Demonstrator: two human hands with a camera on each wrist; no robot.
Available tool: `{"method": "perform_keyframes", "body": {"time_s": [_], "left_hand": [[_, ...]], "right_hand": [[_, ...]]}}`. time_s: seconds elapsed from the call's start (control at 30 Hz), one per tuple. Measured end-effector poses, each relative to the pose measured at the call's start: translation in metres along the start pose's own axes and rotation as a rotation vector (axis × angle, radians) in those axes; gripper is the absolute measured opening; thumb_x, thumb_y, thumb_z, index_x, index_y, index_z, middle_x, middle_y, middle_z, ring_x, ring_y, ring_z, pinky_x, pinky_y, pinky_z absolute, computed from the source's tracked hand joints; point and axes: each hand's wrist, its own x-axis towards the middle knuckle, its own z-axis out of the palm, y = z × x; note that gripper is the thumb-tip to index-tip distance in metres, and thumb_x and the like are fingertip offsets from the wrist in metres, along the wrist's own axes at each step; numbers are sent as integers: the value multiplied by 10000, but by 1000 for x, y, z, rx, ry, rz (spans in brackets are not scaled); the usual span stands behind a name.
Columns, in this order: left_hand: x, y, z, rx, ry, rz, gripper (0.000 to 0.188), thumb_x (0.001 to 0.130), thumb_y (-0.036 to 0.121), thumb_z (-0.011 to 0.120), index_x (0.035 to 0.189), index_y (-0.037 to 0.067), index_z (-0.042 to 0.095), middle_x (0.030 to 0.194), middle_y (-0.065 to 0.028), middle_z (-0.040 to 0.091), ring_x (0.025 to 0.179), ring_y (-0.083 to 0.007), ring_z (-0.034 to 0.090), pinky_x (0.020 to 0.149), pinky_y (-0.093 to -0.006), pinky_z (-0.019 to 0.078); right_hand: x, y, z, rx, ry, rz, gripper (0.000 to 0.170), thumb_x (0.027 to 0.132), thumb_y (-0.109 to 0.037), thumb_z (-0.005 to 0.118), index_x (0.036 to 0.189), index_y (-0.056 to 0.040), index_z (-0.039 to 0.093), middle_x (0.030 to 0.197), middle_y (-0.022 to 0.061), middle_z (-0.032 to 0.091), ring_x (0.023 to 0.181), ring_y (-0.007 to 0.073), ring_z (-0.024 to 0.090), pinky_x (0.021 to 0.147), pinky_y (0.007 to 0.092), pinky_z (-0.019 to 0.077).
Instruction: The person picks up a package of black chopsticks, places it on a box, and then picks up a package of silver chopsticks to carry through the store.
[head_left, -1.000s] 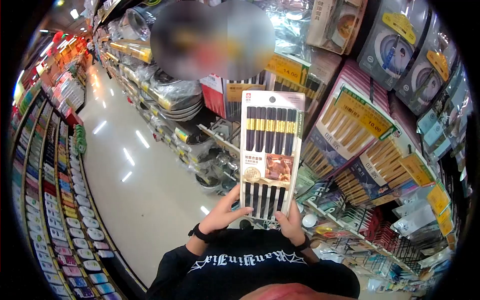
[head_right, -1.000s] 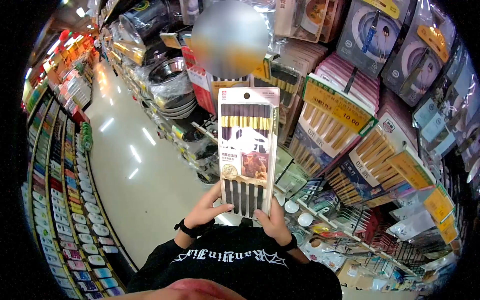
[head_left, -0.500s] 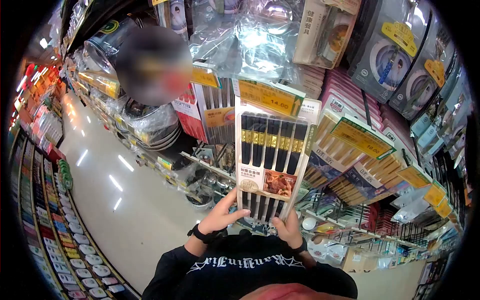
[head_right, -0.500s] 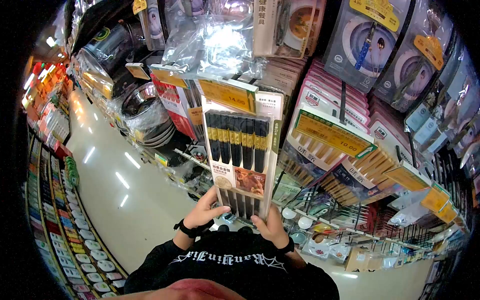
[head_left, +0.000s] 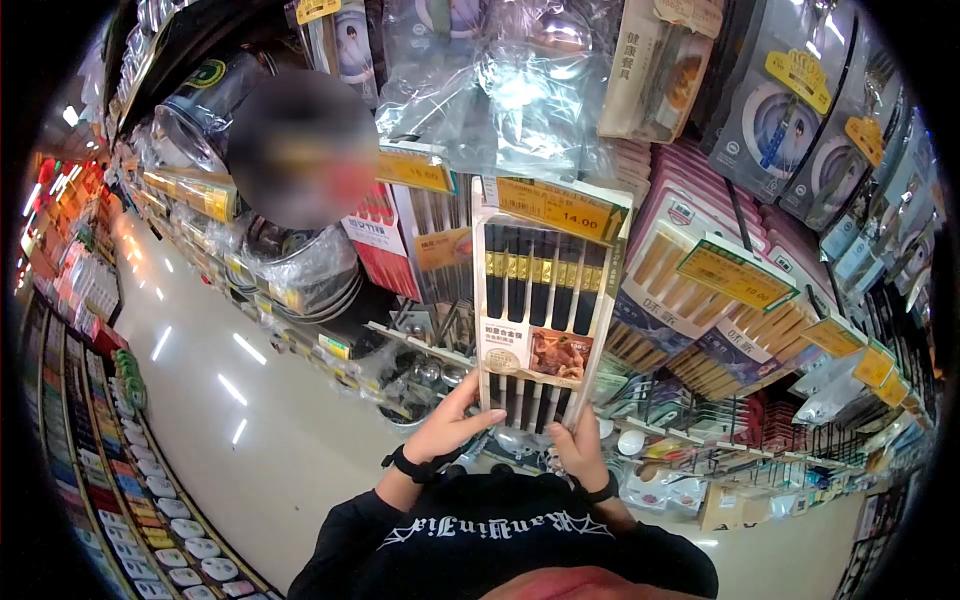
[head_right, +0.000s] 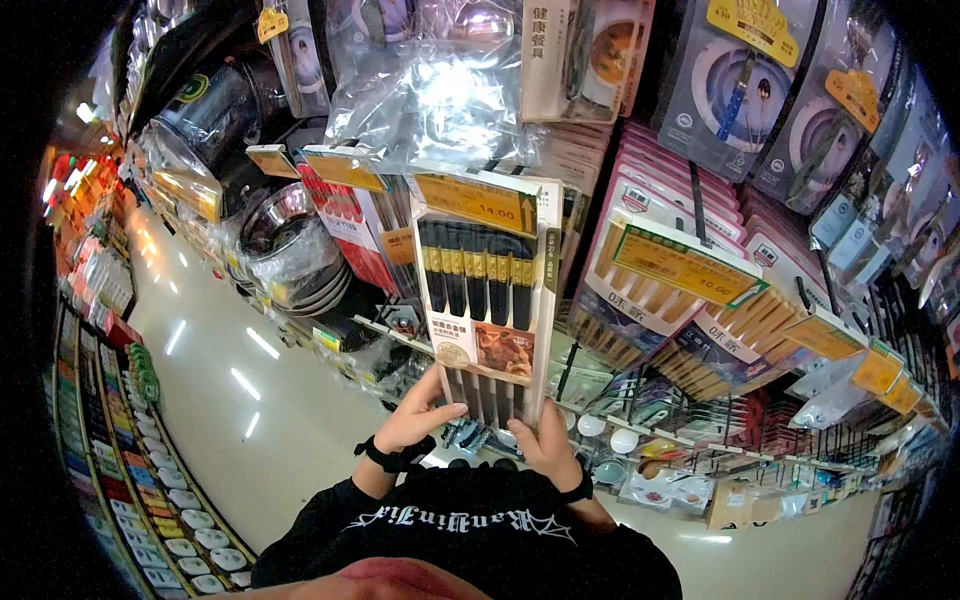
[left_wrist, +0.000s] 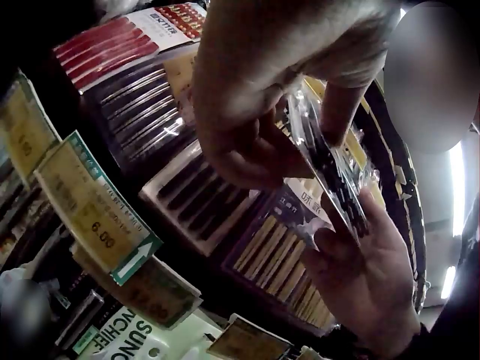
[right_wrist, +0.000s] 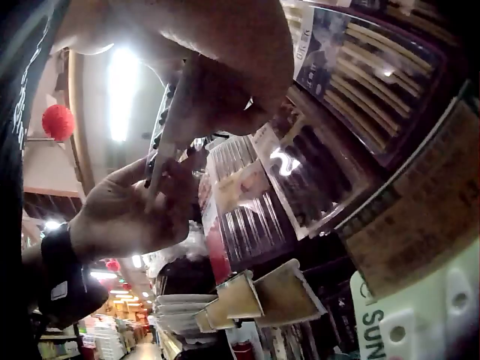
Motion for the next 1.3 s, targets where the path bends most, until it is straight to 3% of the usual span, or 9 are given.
{"method": "perform_keyframes", "body": {"time_s": [0.17, 0.27, 0.37, 0.47, 0.67, 0.97, 1.1, 1.2, 1.3], "left_hand": [[3, 0, -2, -40, -4, 35, 681, 896, 82, 586, 1455, 3, 205, 1397, -94, 382, 1274, -165, 369, 1059, -326, 301], [5, 6, 2, -46, -9, 79, 659, 913, 91, 559, 1455, 2, 194, 1404, -103, 368, 1279, -173, 363, 1063, -327, 294], [6, 1, 1, 4, -31, 87, 641, 928, 94, 526, 1454, -5, 174, 1418, -113, 340, 1290, -176, 339, 1063, -327, 291], [6, -6, 1, 21, -38, 85, 631, 932, 95, 513, 1450, -11, 167, 1413, -119, 335, 1291, -173, 324, 1065, -324, 283], [2, -2, -1, 16, -38, 66, 623, 935, 108, 502, 1444, -16, 165, 1386, -114, 347, 1261, -174, 336, 1053, -322, 289], [-5, 2, -3, 60, -23, 58, 639, 932, 133, 495, 1443, -26, 146, 1396, -141, 333, 1293, -200, 309, 1073, -337, 262], [-2, 12, 2, 109, -41, 54, 647, 927, 135, 499, 1439, -35, 143, 1406, -159, 324, 1308, -216, 298, 1084, -345, 247], [1, 5, 4, 87, -35, 67, 635, 907, 58, 483, 1430, -12, 130, 1394, -96, 321, 1289, -157, 298, 1075, -322, 245], [4, 6, 8, 19, -39, 59, 637, 907, 60, 475, 1435, -13, 127, 1401, -96, 319, 1294, -163, 298, 1081, -325, 236]], "right_hand": [[2, -4, 5, -25, 75, -56, 398, 874, -133, 583, 1168, 85, 429, 918, 160, 603, 802, 239, 602, 733, 341, 478], [1, -8, 7, 47, 56, 3, 382, 888, -116, 562, 1178, 84, 414, 912, 136, 596, 748, 197, 601, 673, 309, 487], [-4, 0, 12, 333, 50, 113, 387, 898, -93, 539, 1204, 85, 384, 913, 127, 592, 718, 166, 596, 624, 288, 494], [-5, 2, 16, 432, 92, 116, 407, 908, -85, 519, 1237, 82, 346, 966, 134, 582, 722, 168, 594, 621, 306, 507], [-8, 6, 21, 403, 64, 111, 418, 921, -60, 485, 1271, 79, 303, 1057, 149, 561, 703, 174, 591, 621, 310, 511], [-11, 3, 24, 364, 16, 108, 408, 921, -42, 468, 1275, 65, 295, 1030, 157, 557, 666, 163, 586, 591, 306, 499], [-8, -3, 25, 403, 43, 65, 389, 939, -100, 438, 1266, 23, 267, 982, 163, 572, 607, 179, 576, 518, 277, 485], [-8, -3, 22, 422, 57, 86, 382, 941, -103, 438, 1263, 21, 272, 977, 162, 572, 586, 174, 567, 498, 272, 477], [-7, -4, 20, 424, 72, 112, 369, 939, -81, 437, 1258, 26, 288, 955, 140, 559, 589, 162, 553, 509, 274, 470]]}}
